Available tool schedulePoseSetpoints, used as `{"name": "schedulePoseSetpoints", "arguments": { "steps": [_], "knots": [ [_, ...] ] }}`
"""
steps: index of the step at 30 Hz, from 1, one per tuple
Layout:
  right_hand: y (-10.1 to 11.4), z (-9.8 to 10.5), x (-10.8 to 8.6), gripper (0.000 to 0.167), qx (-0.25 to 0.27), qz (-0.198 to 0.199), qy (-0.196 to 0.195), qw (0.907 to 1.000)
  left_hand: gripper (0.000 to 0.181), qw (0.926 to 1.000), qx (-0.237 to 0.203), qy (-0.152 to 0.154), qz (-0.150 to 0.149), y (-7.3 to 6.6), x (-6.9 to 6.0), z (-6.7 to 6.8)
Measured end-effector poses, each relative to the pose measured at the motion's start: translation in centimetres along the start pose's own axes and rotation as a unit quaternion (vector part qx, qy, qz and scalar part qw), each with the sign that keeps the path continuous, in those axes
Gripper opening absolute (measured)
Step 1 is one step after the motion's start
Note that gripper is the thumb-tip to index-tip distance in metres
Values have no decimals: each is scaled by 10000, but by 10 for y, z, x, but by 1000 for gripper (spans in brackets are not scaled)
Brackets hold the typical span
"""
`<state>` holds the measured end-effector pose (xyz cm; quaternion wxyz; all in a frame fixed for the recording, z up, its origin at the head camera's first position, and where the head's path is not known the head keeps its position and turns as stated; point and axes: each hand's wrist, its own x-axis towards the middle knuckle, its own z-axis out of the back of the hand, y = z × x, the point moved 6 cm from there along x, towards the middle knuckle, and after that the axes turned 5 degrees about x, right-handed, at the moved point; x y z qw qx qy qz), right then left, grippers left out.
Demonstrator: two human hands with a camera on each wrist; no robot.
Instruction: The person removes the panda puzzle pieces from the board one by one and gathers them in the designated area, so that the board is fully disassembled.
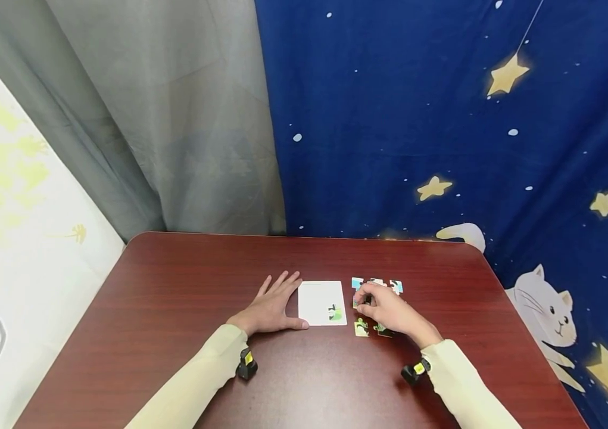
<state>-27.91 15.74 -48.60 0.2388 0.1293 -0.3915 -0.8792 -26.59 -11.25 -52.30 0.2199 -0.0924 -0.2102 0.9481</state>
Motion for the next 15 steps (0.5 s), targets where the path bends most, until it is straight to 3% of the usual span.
{"name": "schedulePoseSetpoints", "arguments": {
  "steps": [3, 15],
  "knots": [
    [7, -7, 8, 9, -140, 143, 101, 9997, 112, 10000, 10, -18, -25, 0, 1, -1],
    [18, -27, 27, 12, -539, 66, 433, 9976, 113, 9998, 189, 15, 89, 0, 1, 0]
  ]
}}
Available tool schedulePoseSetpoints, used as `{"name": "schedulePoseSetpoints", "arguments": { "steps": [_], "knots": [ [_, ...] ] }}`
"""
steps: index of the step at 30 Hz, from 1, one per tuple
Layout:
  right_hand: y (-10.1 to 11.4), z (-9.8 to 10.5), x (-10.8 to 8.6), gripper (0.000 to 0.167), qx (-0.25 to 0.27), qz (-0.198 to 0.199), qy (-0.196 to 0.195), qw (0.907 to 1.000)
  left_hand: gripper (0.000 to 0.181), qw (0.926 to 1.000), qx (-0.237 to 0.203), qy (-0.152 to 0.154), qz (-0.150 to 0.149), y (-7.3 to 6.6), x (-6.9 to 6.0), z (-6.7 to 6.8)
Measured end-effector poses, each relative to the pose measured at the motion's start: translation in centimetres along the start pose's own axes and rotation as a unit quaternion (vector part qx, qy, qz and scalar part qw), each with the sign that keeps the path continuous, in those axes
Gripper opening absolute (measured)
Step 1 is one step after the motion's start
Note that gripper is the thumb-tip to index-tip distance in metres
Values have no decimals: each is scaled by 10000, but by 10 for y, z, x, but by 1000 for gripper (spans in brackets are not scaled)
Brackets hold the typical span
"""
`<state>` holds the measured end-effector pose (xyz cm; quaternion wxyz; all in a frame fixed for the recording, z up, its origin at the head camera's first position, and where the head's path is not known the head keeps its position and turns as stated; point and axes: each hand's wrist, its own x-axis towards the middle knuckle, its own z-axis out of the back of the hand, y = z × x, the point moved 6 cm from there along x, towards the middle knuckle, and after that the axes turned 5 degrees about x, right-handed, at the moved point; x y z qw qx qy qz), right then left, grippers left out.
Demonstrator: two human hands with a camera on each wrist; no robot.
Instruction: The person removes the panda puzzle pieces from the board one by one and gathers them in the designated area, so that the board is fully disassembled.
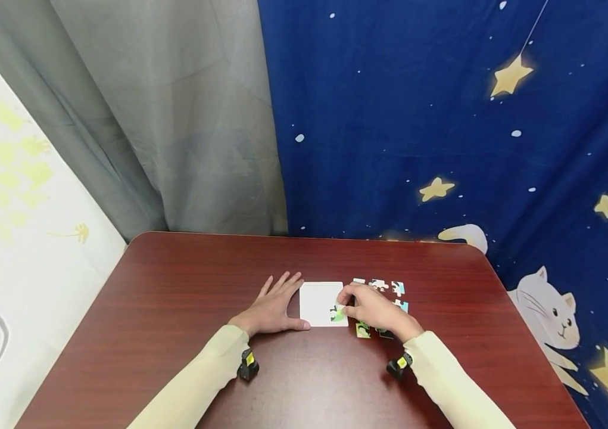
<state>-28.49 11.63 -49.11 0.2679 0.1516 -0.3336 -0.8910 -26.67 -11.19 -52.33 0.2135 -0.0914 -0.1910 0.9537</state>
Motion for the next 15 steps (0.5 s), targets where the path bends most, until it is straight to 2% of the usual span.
{"name": "schedulePoseSetpoints", "arguments": {
  "steps": [4, 10, 15],
  "knots": [
    [3, -3, 5, 11, -245, 49, 49, 9997, 113, 9999, -109, -30, -35, 2, 1, -3],
    [10, -8, 7, 15, -374, -94, 170, 9991, 116, 9996, -246, -97, -62, 8, 4, -10],
    [18, -11, 5, 21, -686, -183, 307, 9970, 117, 9995, -275, -99, -85, 7, 3, -8]
  ]
}}
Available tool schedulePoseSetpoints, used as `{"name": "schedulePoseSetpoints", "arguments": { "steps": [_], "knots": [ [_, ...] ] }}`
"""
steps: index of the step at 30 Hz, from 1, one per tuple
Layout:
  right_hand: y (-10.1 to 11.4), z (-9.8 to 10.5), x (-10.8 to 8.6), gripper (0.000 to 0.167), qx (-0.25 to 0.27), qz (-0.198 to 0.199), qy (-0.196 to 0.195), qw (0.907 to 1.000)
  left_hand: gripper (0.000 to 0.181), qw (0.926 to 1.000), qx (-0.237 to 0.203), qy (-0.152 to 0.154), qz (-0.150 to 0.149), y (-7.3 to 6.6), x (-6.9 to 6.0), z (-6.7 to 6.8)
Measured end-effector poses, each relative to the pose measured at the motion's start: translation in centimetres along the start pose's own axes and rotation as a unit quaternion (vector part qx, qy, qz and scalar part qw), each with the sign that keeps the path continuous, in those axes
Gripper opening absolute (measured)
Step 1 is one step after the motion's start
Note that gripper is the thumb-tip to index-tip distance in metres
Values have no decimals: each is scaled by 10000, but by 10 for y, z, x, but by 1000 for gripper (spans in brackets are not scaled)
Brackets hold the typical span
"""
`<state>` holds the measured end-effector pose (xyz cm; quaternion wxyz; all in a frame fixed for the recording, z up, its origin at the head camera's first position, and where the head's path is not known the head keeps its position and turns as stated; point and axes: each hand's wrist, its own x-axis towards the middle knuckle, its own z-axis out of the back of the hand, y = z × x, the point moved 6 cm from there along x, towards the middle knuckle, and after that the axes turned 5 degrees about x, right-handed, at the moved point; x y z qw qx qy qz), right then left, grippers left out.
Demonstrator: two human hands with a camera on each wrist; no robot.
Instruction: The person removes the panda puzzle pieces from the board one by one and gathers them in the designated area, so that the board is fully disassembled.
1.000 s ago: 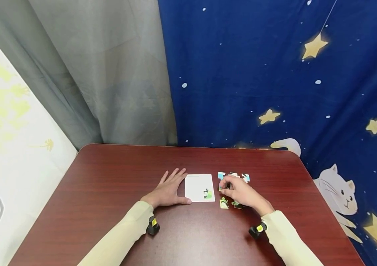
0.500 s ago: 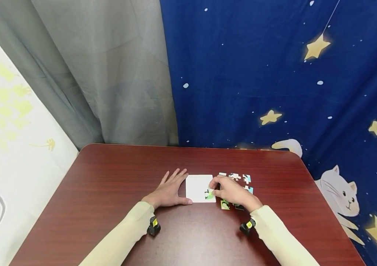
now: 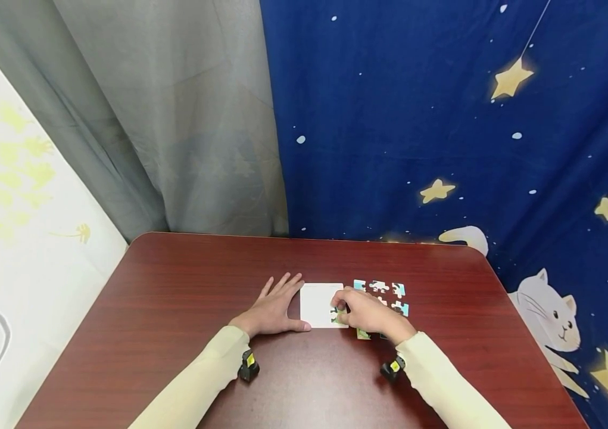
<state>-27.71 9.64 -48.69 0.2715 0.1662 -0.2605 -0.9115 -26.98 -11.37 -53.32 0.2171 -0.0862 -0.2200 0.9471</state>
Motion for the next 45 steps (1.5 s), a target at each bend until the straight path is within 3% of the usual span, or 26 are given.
{"name": "schedulePoseSetpoints", "arguments": {
  "steps": [8, 16, 22, 32, 38, 45],
  "knots": [
    [4, -2, -2, 37, -225, 3, -61, 9997, 114, 10000, -19, -10, -17, -3, -2, 2],
    [3, -1, -1, 24, -224, -22, -183, 9996, 114, 9999, 82, 83, 86, -4, -2, 3],
    [1, 3, 0, 4, 157, 0, -356, 9992, 112, 9995, 278, 141, 62, -10, -4, 9],
    [-2, 9, -7, 6, 681, 296, -421, 9964, 117, 9999, -36, -95, -82, -3, -1, 2],
    [-9, 16, -18, 7, 913, 217, -384, 9949, 116, 9999, 30, -86, -70, 4, 2, -6],
    [-22, 25, -33, 6, 1062, 175, -429, 9933, 112, 9999, 96, 64, -12, -5, -3, 4]
  ]
}}
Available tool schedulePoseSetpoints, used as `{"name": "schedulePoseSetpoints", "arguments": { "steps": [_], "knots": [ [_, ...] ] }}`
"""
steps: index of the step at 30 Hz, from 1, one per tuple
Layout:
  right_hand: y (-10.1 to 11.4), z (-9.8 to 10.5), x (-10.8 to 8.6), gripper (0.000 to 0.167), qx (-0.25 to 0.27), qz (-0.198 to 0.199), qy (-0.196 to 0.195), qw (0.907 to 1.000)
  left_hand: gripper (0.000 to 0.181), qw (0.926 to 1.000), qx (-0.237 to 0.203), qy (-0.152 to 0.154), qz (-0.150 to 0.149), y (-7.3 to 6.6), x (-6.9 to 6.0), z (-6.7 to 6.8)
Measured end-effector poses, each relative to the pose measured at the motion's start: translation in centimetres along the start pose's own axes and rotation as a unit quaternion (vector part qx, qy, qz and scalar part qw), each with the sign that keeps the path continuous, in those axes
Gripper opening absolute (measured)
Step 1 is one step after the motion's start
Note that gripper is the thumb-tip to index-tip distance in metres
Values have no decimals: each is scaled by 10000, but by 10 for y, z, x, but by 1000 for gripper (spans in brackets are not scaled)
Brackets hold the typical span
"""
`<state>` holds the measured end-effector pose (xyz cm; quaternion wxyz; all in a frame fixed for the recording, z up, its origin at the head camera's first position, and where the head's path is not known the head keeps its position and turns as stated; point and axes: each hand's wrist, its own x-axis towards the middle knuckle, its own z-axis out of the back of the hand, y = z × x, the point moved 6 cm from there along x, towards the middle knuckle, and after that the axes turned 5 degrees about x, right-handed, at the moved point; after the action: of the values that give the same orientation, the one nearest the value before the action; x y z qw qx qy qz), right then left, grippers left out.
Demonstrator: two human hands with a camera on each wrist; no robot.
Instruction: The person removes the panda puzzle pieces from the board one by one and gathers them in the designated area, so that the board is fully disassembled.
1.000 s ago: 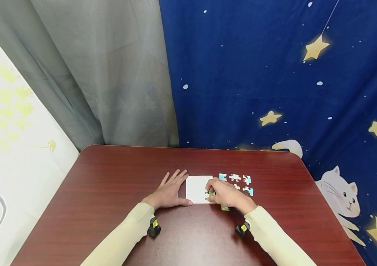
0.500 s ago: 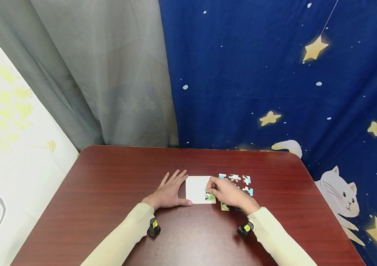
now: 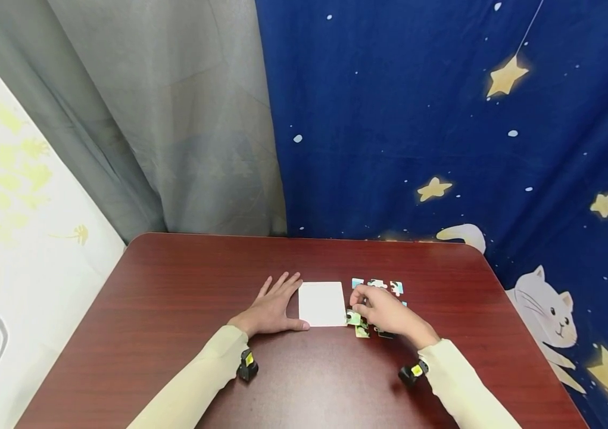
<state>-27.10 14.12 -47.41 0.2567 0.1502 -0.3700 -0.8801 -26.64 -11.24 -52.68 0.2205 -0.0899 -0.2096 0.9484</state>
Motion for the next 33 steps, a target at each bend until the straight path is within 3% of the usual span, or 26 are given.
{"name": "schedulePoseSetpoints", "arguments": {
  "steps": [8, 15, 23, 28, 33],
  "knots": [
    [-12, 10, -12, 7, 175, -221, -38, 9996, 111, 10000, 80, 14, 2, -3, -2, 3],
    [-19, 19, -22, 8, 287, -199, -170, 9992, 113, 9999, -117, 9, -3, -1, -1, 1],
    [-31, 27, -34, 7, 282, -246, -309, 9988, 113, 10000, 43, -19, -30, -3, -2, 3],
    [-40, 31, -42, 8, 313, -327, -341, 9984, 117, 9998, -142, -121, -63, 4, 1, -3],
    [-48, 34, -51, 6, 356, -397, -377, 9979, 118, 9999, -55, -126, -34, 8, 5, -7]
  ]
}}
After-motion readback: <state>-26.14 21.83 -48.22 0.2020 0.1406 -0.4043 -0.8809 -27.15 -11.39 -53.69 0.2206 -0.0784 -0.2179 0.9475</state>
